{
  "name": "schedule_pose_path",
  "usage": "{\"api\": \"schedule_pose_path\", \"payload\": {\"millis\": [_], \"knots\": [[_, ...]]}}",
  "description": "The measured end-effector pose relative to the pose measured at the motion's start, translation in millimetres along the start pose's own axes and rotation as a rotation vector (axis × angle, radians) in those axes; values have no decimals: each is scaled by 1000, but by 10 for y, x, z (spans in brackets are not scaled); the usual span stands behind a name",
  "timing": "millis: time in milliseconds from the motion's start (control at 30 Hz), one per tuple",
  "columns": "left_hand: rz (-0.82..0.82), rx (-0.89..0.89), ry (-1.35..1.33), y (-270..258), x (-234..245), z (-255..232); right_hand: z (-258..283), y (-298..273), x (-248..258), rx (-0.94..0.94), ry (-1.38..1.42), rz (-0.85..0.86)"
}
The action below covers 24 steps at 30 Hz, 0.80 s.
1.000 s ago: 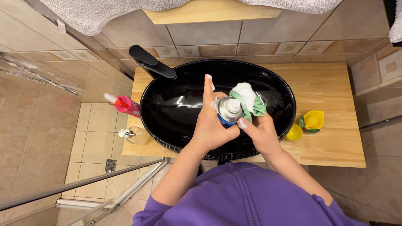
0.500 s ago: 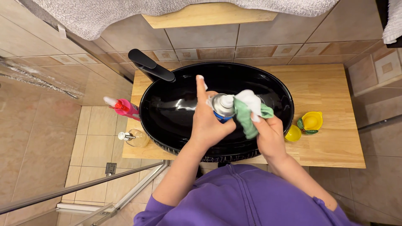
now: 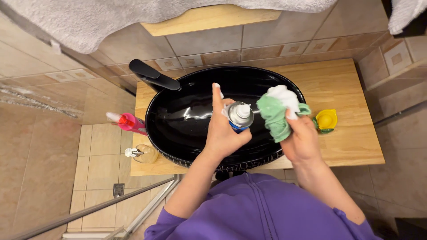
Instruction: The person sprays a foaming cleaner onto the shower faucet and handheld showerhead. They then use a green cloth to wipe the foam off the fixtures and the surrounding tiled walls, cleaning the shower area.
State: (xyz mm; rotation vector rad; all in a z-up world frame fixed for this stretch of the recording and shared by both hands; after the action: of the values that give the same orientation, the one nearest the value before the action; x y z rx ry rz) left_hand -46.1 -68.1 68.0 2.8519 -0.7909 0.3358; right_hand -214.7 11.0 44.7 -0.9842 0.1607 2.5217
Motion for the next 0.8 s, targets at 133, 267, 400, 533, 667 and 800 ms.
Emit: {"api": "schedule_pose_path", "payload": {"millis": [133,267,400,533,667,800], "knots": [[67,-141,-104,93,-71,-202,225,-178,702,118,-36,-183],[216,-342,-270,215,-384,-319,478,-543,1053,218,-63,-342],[326,-391,-392,276,-839,-582,523,-955,1492,277,-52,-499],[431,-397,-474,348,-1377,-629,500,-1309,1897,329,-28,-619],[550,-301,-410,346,-2008,-543,691,-1588,1884,397,-17,-696],[614,-159,-132,314,-2621,-227,631,-1897,2316,385,-28,-786]]}}
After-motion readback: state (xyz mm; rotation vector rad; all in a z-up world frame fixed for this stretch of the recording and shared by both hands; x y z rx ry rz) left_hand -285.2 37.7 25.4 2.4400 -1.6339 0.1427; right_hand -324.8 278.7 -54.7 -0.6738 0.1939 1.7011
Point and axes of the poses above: each hand's wrist, its own y-axis towards the middle knuckle, its own x-axis out of the back of the hand, z = x × y, the point moved 9 cm from there along y, towards the middle knuckle, and after that the axes turned 8 degrees about z, right-handed, at the moved point
